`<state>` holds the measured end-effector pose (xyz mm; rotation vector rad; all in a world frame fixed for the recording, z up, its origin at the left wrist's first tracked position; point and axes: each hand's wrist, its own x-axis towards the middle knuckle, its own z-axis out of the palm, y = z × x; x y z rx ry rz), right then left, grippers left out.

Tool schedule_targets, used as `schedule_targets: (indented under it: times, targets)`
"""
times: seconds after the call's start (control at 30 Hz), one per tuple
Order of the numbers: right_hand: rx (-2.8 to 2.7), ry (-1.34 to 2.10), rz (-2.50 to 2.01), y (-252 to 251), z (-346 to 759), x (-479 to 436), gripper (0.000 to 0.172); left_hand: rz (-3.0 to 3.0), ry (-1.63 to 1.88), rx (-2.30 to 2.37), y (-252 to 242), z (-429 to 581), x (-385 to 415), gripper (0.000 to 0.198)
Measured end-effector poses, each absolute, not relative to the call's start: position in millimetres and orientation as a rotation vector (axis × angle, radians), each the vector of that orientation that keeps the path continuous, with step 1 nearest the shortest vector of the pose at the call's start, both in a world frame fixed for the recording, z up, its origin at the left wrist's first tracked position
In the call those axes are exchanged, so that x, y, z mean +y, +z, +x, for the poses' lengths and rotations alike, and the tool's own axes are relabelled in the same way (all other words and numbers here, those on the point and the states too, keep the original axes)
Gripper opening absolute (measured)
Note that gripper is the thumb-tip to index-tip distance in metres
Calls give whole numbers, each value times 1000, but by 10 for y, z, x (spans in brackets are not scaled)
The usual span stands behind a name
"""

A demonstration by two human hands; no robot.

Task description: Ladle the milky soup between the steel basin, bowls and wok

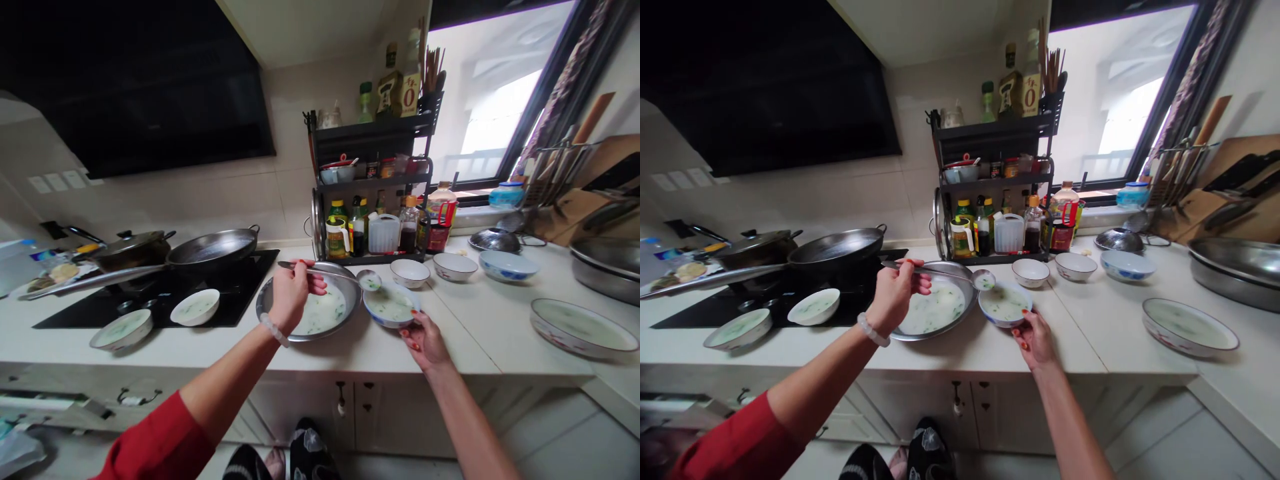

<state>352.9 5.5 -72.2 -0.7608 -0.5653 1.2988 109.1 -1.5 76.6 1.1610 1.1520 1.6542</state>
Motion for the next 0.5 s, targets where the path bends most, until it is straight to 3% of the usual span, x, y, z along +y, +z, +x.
schedule_targets:
  times: [0.13,0.33,0.5]
  targets:
    - [-562,1296,-759,-725,3524,54,35,1465,1592,1034,632,1251,-120,25]
    - [-548,1296,-754,-746,3523,59,36,2084,1521,939,476,1202,-303,19]
    - [-554,1294,-751,-749,3529,62,35,1978,1604,959,461,1098,-308,22]
